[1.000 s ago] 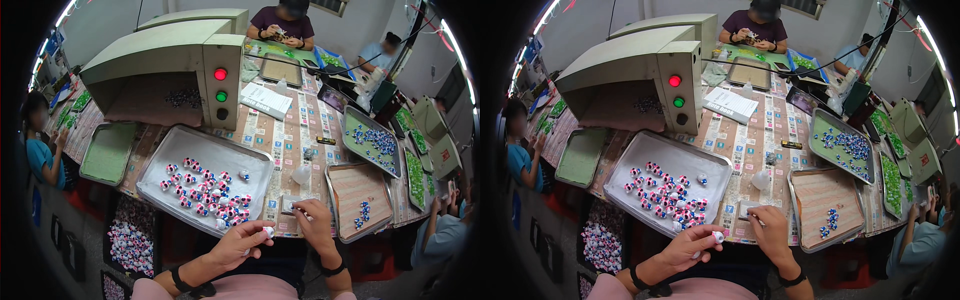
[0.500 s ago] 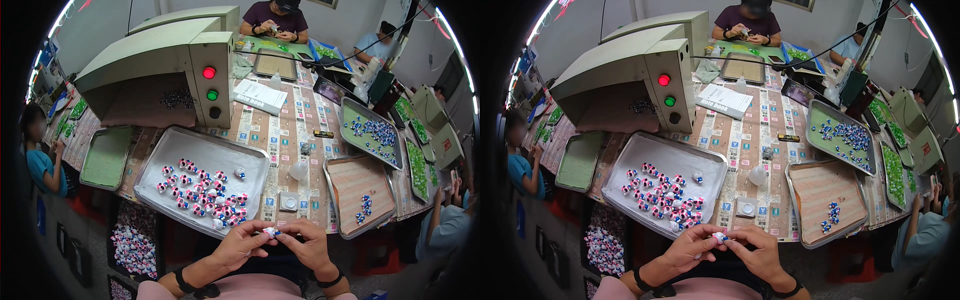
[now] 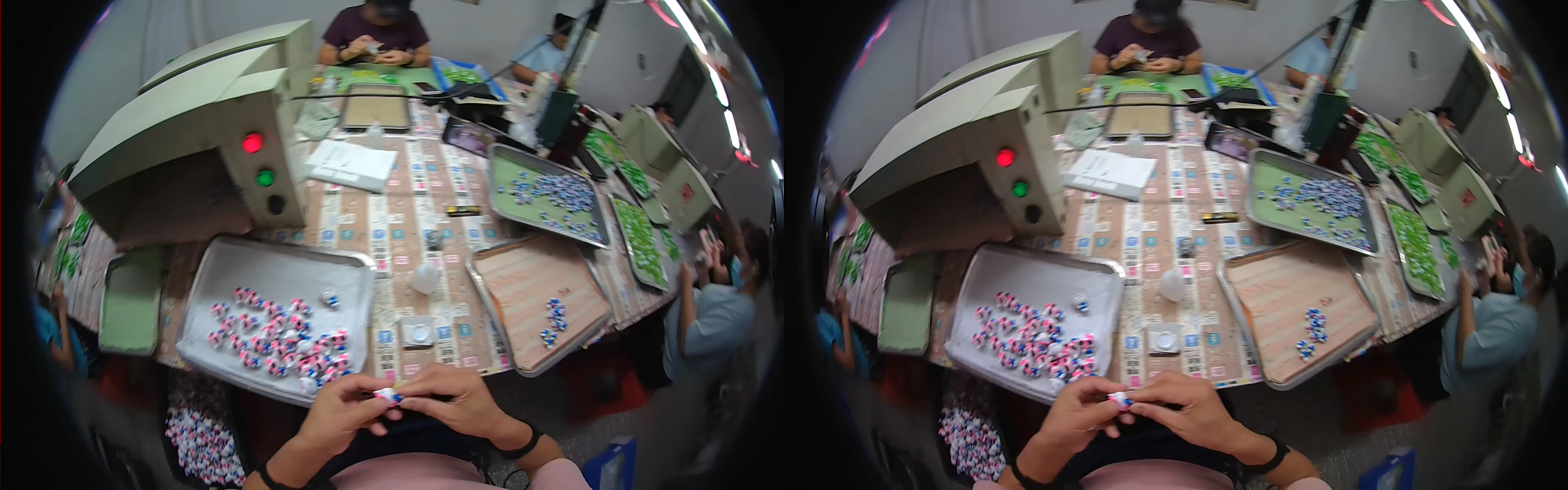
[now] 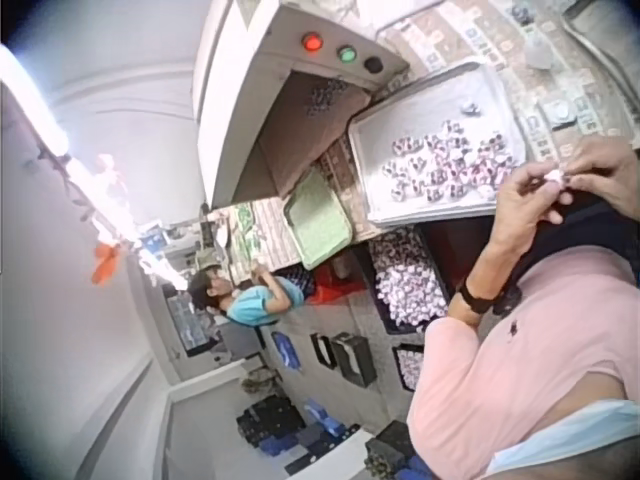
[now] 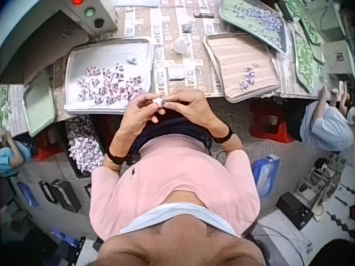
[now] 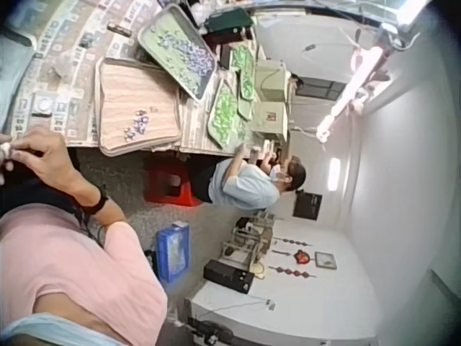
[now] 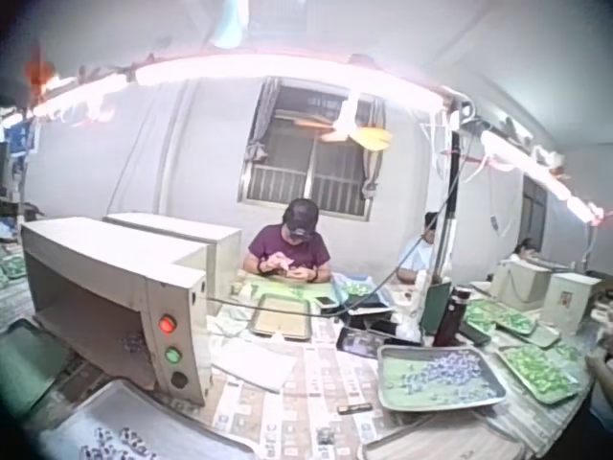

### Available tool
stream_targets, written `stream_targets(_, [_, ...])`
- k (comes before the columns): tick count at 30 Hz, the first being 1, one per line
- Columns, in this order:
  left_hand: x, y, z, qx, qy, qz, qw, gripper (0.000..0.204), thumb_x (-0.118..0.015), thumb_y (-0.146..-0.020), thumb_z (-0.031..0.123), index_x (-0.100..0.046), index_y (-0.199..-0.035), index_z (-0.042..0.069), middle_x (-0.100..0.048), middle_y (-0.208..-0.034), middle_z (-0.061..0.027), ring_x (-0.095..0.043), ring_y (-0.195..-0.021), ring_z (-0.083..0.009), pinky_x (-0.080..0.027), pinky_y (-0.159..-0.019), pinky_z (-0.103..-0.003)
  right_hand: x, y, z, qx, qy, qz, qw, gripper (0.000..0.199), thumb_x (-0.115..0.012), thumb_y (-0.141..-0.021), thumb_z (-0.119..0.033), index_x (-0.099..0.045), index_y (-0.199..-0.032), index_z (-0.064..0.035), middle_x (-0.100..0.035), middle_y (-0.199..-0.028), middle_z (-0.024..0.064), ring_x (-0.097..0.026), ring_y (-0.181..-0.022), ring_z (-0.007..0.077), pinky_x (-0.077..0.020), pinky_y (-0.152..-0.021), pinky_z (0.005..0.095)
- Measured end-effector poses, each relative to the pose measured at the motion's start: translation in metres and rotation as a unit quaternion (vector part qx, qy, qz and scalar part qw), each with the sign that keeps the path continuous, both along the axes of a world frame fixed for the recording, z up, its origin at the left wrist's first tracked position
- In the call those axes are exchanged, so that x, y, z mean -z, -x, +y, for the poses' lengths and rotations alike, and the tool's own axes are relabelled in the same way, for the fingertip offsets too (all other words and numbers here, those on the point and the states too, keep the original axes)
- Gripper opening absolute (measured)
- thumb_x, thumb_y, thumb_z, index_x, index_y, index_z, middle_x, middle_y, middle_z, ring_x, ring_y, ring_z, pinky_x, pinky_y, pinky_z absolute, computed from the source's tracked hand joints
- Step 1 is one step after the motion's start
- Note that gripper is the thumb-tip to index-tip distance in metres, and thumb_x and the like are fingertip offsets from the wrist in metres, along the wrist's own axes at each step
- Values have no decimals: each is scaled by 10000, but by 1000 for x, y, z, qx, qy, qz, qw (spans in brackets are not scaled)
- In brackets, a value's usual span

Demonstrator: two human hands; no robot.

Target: The person assembles small, colorful, spherical objects by hand. They pick up a white base and a blue cap from trays on the table, press them together, and place the finished unit onto a metal tray. The process is repeated continuously throughout the clip.

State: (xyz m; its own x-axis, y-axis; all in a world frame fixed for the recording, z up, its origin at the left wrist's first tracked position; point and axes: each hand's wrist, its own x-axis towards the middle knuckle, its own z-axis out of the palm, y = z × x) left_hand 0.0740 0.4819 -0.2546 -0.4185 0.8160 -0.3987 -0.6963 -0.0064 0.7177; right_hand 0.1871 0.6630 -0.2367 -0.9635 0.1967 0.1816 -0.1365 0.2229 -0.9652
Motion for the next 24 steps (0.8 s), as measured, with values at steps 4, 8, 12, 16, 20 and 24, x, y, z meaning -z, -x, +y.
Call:
stream_targets(4, [-13,26,-9,-73,58,159,983,259,-671,-862,15,-614,-1113,-12,-678,-857,-102,-638,-596,-113,-460,-413,-186,-9,-10,35,143,-205,34,968,192,-717,-819,-61,-702,-1010,-45,-681,-942,131,-648,-875,281,-516,-774,355])
stream_targets(8, [8,63,-37,-182,146,388,892,262,-711,-794,-4,-656,-1049,7,-612,-872,-19,-517,-594,-38,-397,-502,-172,11,-42,117,364,-410,-29,836,197,-644,-778,-5,-680,-971,-11,-658,-970,144,-585,-929,335,-469,-838,413])
stream_targets(12, [8,80,-50,-156,226,577,769,341,-728,-749,-22,-653,-1079,10,-567,-877,-18,-424,-571,-38,-338,-508,-192,32,-71,175,428,-471,-151,756,224,-631,-779,-4,-687,-995,-19,-651,-1028,148,-554,-979,347,-456,-867,425])
stream_targets(16, [7,79,-45,-184,227,596,748,353,-722,-744,-28,-650,-1088,10,-545,-909,-24,-395,-570,-36,-320,-496,-199,45,-74,193,370,-488,-197,766,234,-640,-771,-16,-687,-1000,-29,-640,-1014,145,-534,-988,359,-441,-879,429])
stream_targets(20, [7,75,-39,-227,191,570,766,381,-681,-765,-43,-624,-1137,18,-507,-943,-13,-392,-591,-31,-328,-503,-189,37,-67,191,366,-508,-200,754,214,-645,-769,-19,-697,-976,-34,-635,-949,151,-562,-956,351,-468,-849,419])
stream_targets(24, [-24,48,-32,-208,5,158,965,500,-592,-754,-97,-542,-1232,44,-491,-1001,-9,-490,-762,-69,-431,-604,-201,26,-62,169,395,-380,-157,821,183,-640,-782,-6,-702,-954,-23,-624,-900,140,-618,-826,288,-512,-737,353])
